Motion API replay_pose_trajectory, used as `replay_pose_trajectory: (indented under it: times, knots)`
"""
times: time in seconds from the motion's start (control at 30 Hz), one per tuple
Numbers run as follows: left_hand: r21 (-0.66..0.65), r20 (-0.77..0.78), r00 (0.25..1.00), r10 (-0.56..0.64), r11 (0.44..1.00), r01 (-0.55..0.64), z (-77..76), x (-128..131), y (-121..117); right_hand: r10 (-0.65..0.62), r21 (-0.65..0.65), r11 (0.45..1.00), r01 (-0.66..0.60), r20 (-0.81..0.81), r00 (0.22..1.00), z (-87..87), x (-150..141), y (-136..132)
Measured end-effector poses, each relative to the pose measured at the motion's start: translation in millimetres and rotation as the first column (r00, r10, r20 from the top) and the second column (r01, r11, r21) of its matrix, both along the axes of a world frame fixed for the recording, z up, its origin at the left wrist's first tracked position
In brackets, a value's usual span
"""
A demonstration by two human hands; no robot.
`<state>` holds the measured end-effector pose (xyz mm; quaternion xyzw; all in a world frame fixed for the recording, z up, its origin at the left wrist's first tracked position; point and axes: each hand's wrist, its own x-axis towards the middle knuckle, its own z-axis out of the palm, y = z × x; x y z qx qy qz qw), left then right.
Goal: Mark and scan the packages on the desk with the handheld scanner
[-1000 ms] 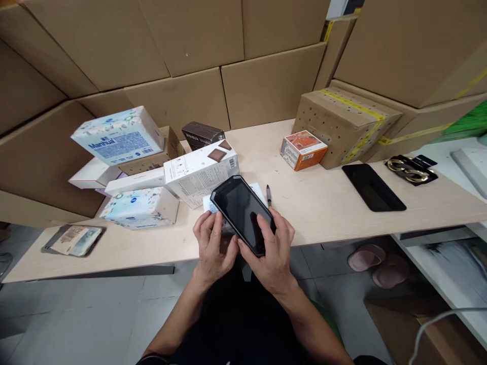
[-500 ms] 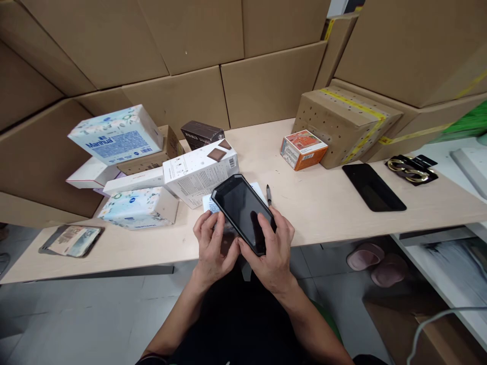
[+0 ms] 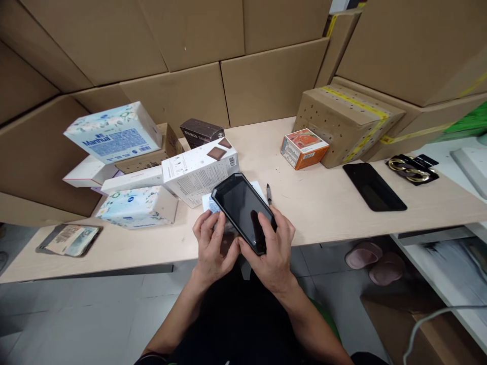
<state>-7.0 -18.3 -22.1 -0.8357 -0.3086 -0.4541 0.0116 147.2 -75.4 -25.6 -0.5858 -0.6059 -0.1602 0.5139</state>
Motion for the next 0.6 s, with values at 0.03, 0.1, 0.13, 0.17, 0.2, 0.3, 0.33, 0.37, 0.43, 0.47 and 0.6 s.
replay_pose_trajectory:
  times: [0.03,0.1,0.13,0.17,0.2,0.3,0.33,0.37,0.43,0.47,0.6]
  knots:
    - [0.001,0.001,1.000,0.001,1.000,-0.001,0.0,0.0,0.1,0.001,0.003,1.000,-0.001,-0.001,1.000,0.1,-0.1,0.0]
    - [0.005,0.001,1.000,-0.001,1.000,0.001,0.0,0.2,0.5,0.004,0.008,1.000,-0.004,-0.003,1.000,0.4,-0.3,0.0]
    - [0.007,0.001,1.000,-0.002,1.000,0.002,0.0,0.3,0.6,0.004,0.009,1.000,-0.004,-0.002,1.000,0.5,-0.3,0.1]
    - [0.008,0.002,1.000,-0.003,1.000,0.003,0.0,0.4,0.6,0.004,0.008,1.000,-0.004,-0.001,1.000,0.6,-0.4,0.1]
    - [0.009,0.003,1.000,-0.002,1.000,0.002,0.0,0.4,0.6,0.004,0.008,1.000,-0.004,0.001,1.000,0.6,-0.3,0.2]
    - [-0.003,0.012,1.000,-0.004,1.000,0.004,0.9,0.2,0.4,0.001,0.004,1.000,-0.001,0.006,1.000,0.4,0.1,0.3]
    - [-0.011,0.021,1.000,-0.009,1.000,0.009,1.4,-0.1,0.4,0.002,0.005,1.000,-0.002,0.007,1.000,0.3,0.3,0.4]
    - [-0.024,0.032,0.999,-0.018,1.000,0.019,2.0,-0.5,0.4,0.003,0.008,1.000,-0.003,0.008,1.000,0.2,0.5,0.5]
    - [-0.053,0.059,0.997,-0.040,0.998,0.043,3.2,-1.6,0.8,0.005,0.015,1.000,-0.005,0.011,1.000,0.2,0.8,0.7]
    - [-0.068,0.072,0.996,-0.049,0.996,0.054,3.6,-2.1,1.1,0.006,0.017,1.000,-0.006,0.013,1.000,0.3,0.8,0.9]
    - [-0.108,0.108,0.991,-0.079,0.990,0.091,4.0,-4.0,2.5,0.003,0.025,1.000,-0.003,0.020,1.000,0.9,0.5,2.2]
